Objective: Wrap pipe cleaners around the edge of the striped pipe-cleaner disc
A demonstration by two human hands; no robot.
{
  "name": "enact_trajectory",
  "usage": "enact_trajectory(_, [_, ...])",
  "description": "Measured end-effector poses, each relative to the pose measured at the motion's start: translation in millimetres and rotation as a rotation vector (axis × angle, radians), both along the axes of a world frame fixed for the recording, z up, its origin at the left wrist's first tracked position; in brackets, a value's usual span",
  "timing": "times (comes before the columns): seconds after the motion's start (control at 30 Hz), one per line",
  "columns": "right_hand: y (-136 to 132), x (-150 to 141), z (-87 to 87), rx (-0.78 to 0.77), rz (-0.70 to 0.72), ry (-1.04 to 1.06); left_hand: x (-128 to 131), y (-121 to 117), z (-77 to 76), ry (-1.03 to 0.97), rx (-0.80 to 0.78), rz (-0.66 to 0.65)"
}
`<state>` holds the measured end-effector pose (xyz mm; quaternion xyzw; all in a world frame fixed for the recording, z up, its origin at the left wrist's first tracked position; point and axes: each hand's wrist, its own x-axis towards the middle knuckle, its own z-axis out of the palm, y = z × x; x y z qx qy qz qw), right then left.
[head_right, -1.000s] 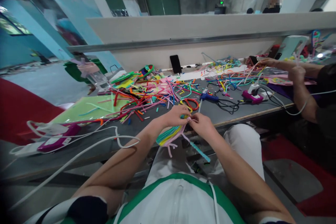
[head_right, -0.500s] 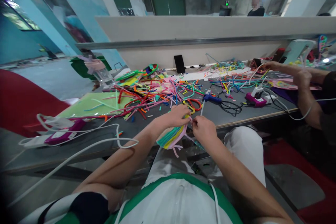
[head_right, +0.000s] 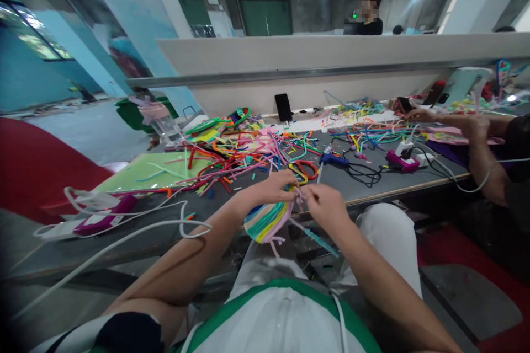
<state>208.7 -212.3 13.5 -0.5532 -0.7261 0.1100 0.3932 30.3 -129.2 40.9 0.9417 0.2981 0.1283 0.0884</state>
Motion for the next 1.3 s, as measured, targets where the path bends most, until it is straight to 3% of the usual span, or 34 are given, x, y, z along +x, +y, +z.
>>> enact_trajectory(0.07, [6,15,7.0,-0.055,-0.074,0.344,-4,-5,7.5,-0.055,-0.074,-0.091])
enact_trajectory(0.1, [10,20,7.5,-0.172,-0.020,0.483,-5,-7,11.6,-0.086,-0.102,-0.127])
enact_trajectory(0.23, [14,20,-7.0,-0.693,0.418,0.876,-4,-20,27.4,-0.177,-0.121,-0.226])
enact_trajectory(0.33, [9,8,-19.7,-0.869,0.664,1.042,-5,-30,37.6,-0.203,-0.114,-0.273])
enact_trajectory(0.53, [6,-7,-28.5,-0.919,0.796,1.207,-12,-42,48.7,-0.226,-0.072,-0.303])
enact_trajectory(0.77, [11,-10,-46.1,-0.996,0.895,1.365,-10,-43,45.2,-0.238,-0.070,-0.340])
enact_trajectory(0.93, [14,-8,-55.0,-0.949,0.916,1.318,-3,-42,41.5,-0.205,-0.080,-0.333])
enact_trajectory(1.13, [9,-7,-48.3,-0.803,0.853,1.267,-3,-31,37.3,-0.232,-0.155,-0.373])
enact_trajectory(1.3, [6,-5,-35.2,-0.804,0.845,1.224,-6,-31,37.3,-0.216,-0.089,-0.280])
